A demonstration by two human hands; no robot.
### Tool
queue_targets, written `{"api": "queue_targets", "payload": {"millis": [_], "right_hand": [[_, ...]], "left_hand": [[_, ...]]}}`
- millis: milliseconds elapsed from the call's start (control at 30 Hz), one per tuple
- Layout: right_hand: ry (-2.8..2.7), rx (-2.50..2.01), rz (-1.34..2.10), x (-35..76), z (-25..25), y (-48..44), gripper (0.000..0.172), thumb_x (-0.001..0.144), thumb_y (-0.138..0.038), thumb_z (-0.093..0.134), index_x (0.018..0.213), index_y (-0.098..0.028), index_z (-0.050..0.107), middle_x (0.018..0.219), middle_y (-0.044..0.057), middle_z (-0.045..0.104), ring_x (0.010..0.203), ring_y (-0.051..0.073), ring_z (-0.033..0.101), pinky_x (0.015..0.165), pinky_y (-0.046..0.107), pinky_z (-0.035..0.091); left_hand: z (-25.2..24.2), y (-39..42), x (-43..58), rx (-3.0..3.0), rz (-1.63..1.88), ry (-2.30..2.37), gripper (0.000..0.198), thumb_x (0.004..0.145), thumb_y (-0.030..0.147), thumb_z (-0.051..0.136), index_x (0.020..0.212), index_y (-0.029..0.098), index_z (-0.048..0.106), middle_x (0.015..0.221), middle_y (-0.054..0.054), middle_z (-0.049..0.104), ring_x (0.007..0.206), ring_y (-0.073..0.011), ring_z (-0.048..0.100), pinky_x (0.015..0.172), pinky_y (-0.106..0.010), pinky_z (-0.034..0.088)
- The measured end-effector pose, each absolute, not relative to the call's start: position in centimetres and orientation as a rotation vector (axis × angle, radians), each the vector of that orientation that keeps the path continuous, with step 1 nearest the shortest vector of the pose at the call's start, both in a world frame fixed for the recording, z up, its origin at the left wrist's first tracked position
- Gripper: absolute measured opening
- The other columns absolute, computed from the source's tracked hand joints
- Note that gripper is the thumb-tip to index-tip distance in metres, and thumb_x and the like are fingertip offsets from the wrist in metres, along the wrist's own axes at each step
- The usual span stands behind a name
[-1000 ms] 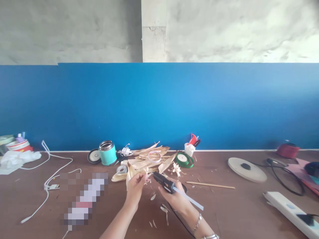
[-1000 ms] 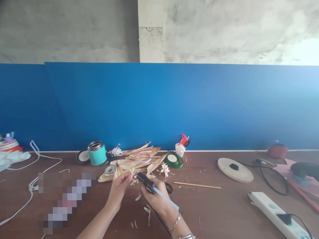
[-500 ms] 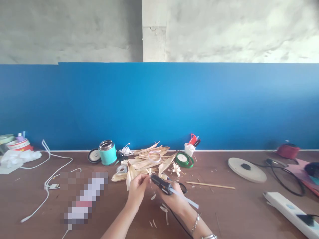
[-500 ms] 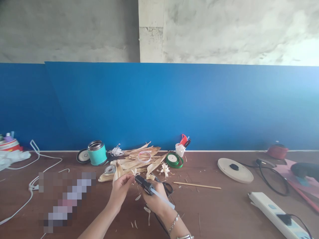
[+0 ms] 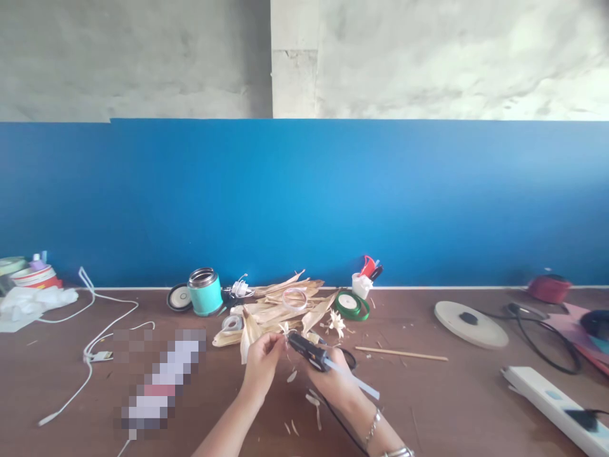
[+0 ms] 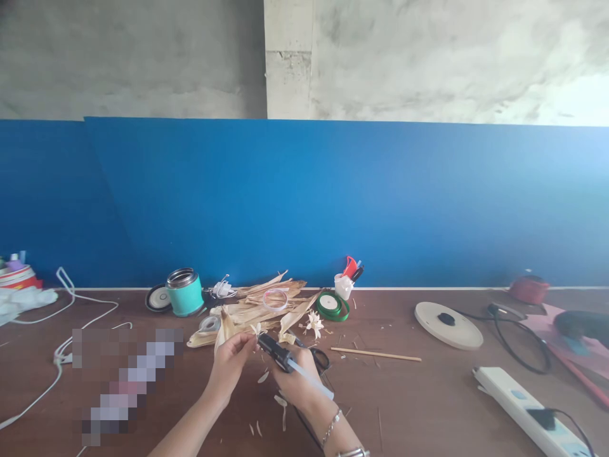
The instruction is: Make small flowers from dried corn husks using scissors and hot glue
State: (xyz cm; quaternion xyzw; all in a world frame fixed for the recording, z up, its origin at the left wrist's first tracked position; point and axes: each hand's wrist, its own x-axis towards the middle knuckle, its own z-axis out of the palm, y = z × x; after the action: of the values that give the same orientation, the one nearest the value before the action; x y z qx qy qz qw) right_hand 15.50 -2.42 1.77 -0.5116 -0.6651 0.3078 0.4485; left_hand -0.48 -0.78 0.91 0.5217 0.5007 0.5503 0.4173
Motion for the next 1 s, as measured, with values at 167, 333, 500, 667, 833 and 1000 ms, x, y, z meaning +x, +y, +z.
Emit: {"api": "queue_targets", "payload": {"millis": [167, 333, 500, 667, 833, 1000], "right_hand": [[-1.642, -1.260, 0.779, 15.5, 2.0, -2.4, 0.016, 0.071, -0.024, 0.057, 0.062, -0.014, 0.065, 0.059, 0.002, 0.064, 0.053, 0.014, 0.052, 0.051, 0.023, 0.039], [-1.631, -1.267, 0.782, 15.5, 1.8, -2.3, 0.012, 0.069, -0.020, 0.057, 0.060, -0.015, 0.064, 0.058, 0.001, 0.064, 0.052, 0.014, 0.051, 0.050, 0.023, 0.039], [-1.612, -1.272, 0.781, 15.5, 1.5, -2.3, 0.014, 0.070, -0.023, 0.058, 0.059, -0.016, 0.063, 0.056, 0.001, 0.063, 0.051, 0.014, 0.052, 0.050, 0.023, 0.039], [-1.622, -1.277, 0.765, 15.5, 1.4, -2.2, 0.014, 0.070, -0.025, 0.058, 0.061, -0.016, 0.063, 0.058, 0.001, 0.064, 0.053, 0.014, 0.053, 0.051, 0.023, 0.040], [-1.574, -1.239, 0.796, 15.5, 0.9, -2.2, 0.017, 0.070, -0.028, 0.060, 0.057, -0.017, 0.061, 0.055, 0.001, 0.062, 0.050, 0.013, 0.049, 0.049, 0.023, 0.038], [-1.548, -1.236, 0.783, 15.4, 1.0, -2.2, 0.020, 0.069, -0.029, 0.062, 0.054, -0.017, 0.060, 0.052, 0.001, 0.060, 0.050, 0.013, 0.047, 0.047, 0.022, 0.037]], "left_hand": [[0.8, -0.7, -0.5, 1.315, 1.385, 1.240, 0.031, 0.072, 0.047, 0.062, 0.064, 0.017, 0.064, 0.063, -0.002, 0.064, 0.068, -0.0200, 0.058, 0.066, -0.028, 0.044], [0.8, -0.7, -0.5, 1.322, 1.374, 1.253, 0.032, 0.072, 0.048, 0.061, 0.063, 0.018, 0.063, 0.064, -0.003, 0.063, 0.069, -0.0202, 0.058, 0.067, -0.027, 0.043], [0.8, -0.7, -0.5, 1.335, 1.377, 1.267, 0.034, 0.071, 0.051, 0.061, 0.063, 0.018, 0.063, 0.063, -0.002, 0.063, 0.067, -0.0205, 0.058, 0.065, -0.027, 0.043], [0.8, -0.7, -0.5, 1.330, 1.380, 1.252, 0.032, 0.071, 0.049, 0.061, 0.065, 0.018, 0.064, 0.065, -0.003, 0.065, 0.068, -0.0207, 0.059, 0.066, -0.027, 0.044], [0.8, -0.7, -0.5, 1.320, 1.395, 1.237, 0.031, 0.072, 0.048, 0.062, 0.066, 0.018, 0.066, 0.064, -0.003, 0.065, 0.066, -0.0201, 0.059, 0.064, -0.028, 0.045], [0.9, -0.8, -0.5, 1.320, 1.395, 1.241, 0.032, 0.072, 0.048, 0.062, 0.064, 0.017, 0.065, 0.063, -0.002, 0.065, 0.066, -0.0193, 0.059, 0.063, -0.026, 0.044]]}}
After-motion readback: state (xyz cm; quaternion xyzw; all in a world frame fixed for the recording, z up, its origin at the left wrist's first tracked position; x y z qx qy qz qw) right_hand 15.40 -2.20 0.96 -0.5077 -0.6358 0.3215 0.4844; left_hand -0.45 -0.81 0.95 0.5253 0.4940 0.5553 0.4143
